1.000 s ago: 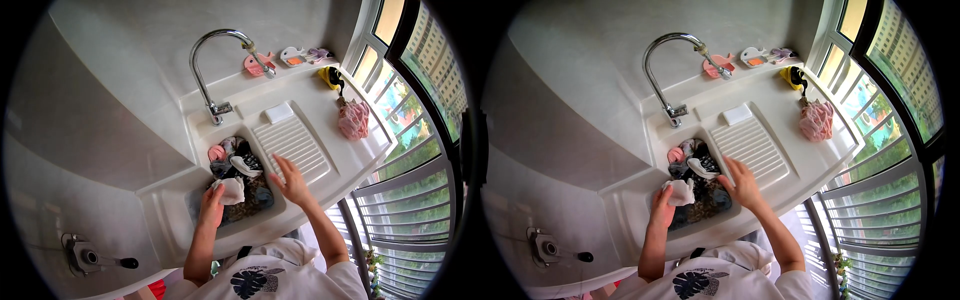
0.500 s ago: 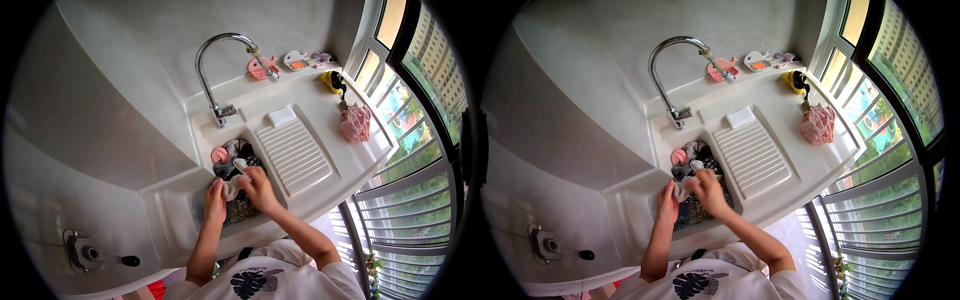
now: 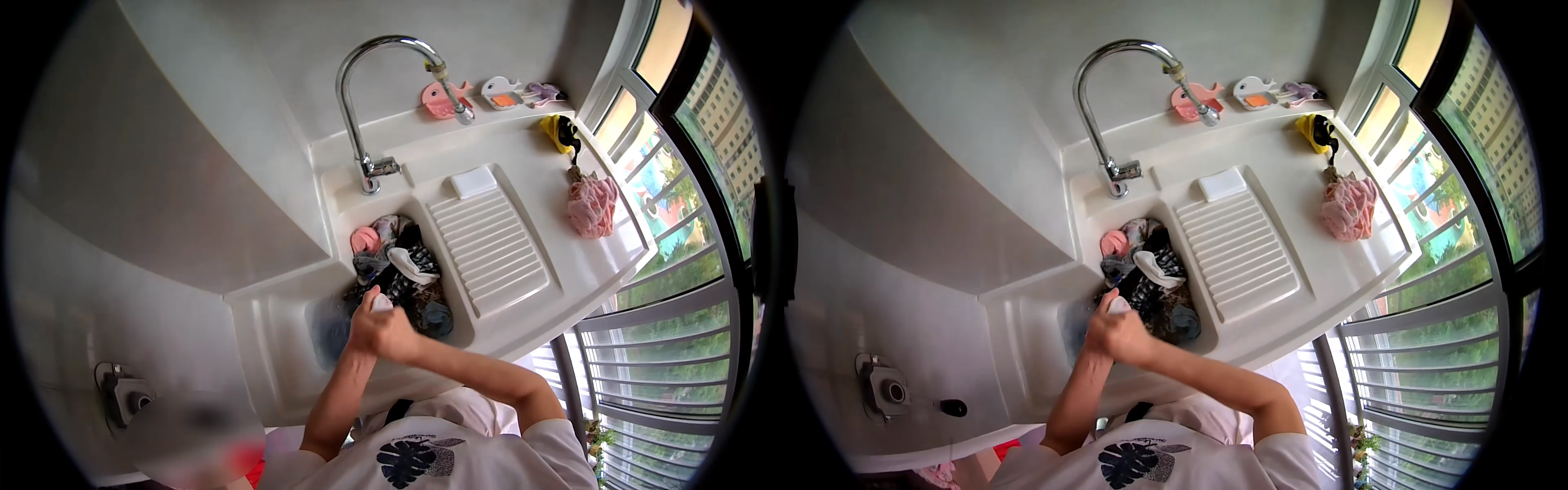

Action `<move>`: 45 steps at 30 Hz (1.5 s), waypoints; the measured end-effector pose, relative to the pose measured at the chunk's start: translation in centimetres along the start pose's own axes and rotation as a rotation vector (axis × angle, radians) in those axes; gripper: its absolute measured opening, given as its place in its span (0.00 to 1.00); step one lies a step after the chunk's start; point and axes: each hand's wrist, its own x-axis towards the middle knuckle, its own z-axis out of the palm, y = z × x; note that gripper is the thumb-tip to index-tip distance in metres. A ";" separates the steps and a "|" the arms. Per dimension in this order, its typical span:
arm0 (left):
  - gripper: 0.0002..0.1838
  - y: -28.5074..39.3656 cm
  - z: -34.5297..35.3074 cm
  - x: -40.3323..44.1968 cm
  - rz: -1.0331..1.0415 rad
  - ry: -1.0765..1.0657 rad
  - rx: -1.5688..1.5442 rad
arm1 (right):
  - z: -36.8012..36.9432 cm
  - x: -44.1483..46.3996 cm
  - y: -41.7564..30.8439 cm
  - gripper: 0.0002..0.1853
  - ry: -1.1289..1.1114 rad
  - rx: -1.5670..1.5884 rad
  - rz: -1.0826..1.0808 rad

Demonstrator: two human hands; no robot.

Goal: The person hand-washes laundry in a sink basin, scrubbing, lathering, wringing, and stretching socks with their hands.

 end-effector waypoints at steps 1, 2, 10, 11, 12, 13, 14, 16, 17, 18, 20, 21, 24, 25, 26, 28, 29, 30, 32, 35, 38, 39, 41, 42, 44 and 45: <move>0.15 -0.1 0.9 -0.7 0.146 0.266 0.030 | 0.2 0.7 1.8 0.10 0.022 0.003 0.124; 0.16 -0.3 2.0 -1.3 0.275 0.541 0.095 | 1.2 0.6 3.4 0.12 0.044 0.005 0.247; 0.15 9.1 -13.2 -5.7 0.413 1.060 1.168 | 12.4 -6.7 8.0 0.12 -0.416 0.036 0.492; 0.15 9.4 -14.1 -5.9 0.254 1.124 1.614 | 13.5 -7.3 8.3 0.11 -0.634 0.010 0.478; 0.15 9.3 -15.0 -6.2 0.253 1.138 1.606 | 14.5 -7.8 8.5 0.11 -0.643 0.019 0.471; 0.15 8.7 -14.6 -5.9 0.081 1.170 1.855 | 15.2 -8.0 8.7 0.09 -0.766 -0.003 0.424; 0.15 8.1 -14.8 -5.5 -0.109 1.182 2.097 | 15.8 -8.2 8.8 0.08 -0.888 -0.027 0.377; 0.15 6.2 -16.7 -5.2 -0.289 1.130 2.149 | 16.4 -9.2 8.8 0.07 -0.885 -0.088 0.302; 0.15 5.5 -16.9 -4.9 -0.466 1.066 2.199 | 16.7 -9.9 9.1 0.07 -0.873 -0.153 0.228; 0.15 4.9 -17.2 -4.7 -0.472 1.068 2.190 | 16.9 -10.6 9.7 0.07 -0.881 -0.148 0.227; 0.15 4.1 -16.3 -4.9 -0.493 0.724 2.189 | 17.3 -11.7 10.8 0.08 -0.991 -0.183 0.059; 0.14 4.0 -17.0 -5.1 -0.425 0.729 2.145 | 17.8 -12.4 10.9 0.08 -0.996 -0.177 0.061; 0.15 4.8 -18.6 -5.7 -0.311 1.122 2.055 | 18.2 -12.5 10.4 0.11 -1.207 -0.348 0.134; 0.15 5.3 -17.7 -5.4 -0.307 1.124 2.058 | 18.3 -12.6 10.4 0.12 -1.157 -0.279 0.119; 0.13 5.6 -15.6 -5.1 -0.317 1.084 1.976 | 18.4 -13.0 10.5 0.12 -1.107 -0.209 0.106; 0.12 5.1 -14.4 -5.1 -0.331 1.053 1.886 | 18.1 -13.4 11.4 0.12 -1.141 -0.133 0.275; 0.13 5.0 -14.8 -5.1 -0.218 1.002 1.460 | 18.1 -13.2 11.7 0.12 -1.165 -0.059 0.446; 0.14 4.9 -15.1 -5.1 -0.124 0.975 1.031 | 19.2 -12.9 11.2 0.12 -1.161 -0.059 0.445; 0.14 4.6 -26.9 -5.7 -0.001 0.946 0.646 | 20.1 -8.8 7.4 0.12 -0.720 -0.051 1.263; 0.16 5.0 -26.6 -5.6 0.118 0.788 0.283 | 18.1 -6.8 4.6 0.11 -0.544 0.301 0.944; 0.18 5.6 -18.0 -5.4 0.076 0.749 0.259 | 15.7 -4.3 2.5 0.11 -0.662 0.494 0.666; 0.19 6.2 -15.1 -5.4 0.042 0.803 0.376 | 15.5 -4.3 3.0 0.11 -0.664 0.384 0.685; 0.20 7.6 -10.6 -5.7 -0.048 0.931 0.745 | 15.4 -6.2 5.2 0.12 -0.660 0.292 0.430; 0.20 8.1 -8.7 -5.8 -0.096 0.986 1.131 | 14.8 -6.4 5.4 0.12 -0.661 0.292 0.432; 0.16 9.4 -12.3 -6.3 -0.186 0.876 1.280 | 13.9 -5.9 5.6 0.10 -0.790 0.015 0.555; 0.15 9.3 -13.6 -6.6 0.117 0.732 1.491 | 14.2 -5.9 6.2 0.13 -0.665 0.053 0.560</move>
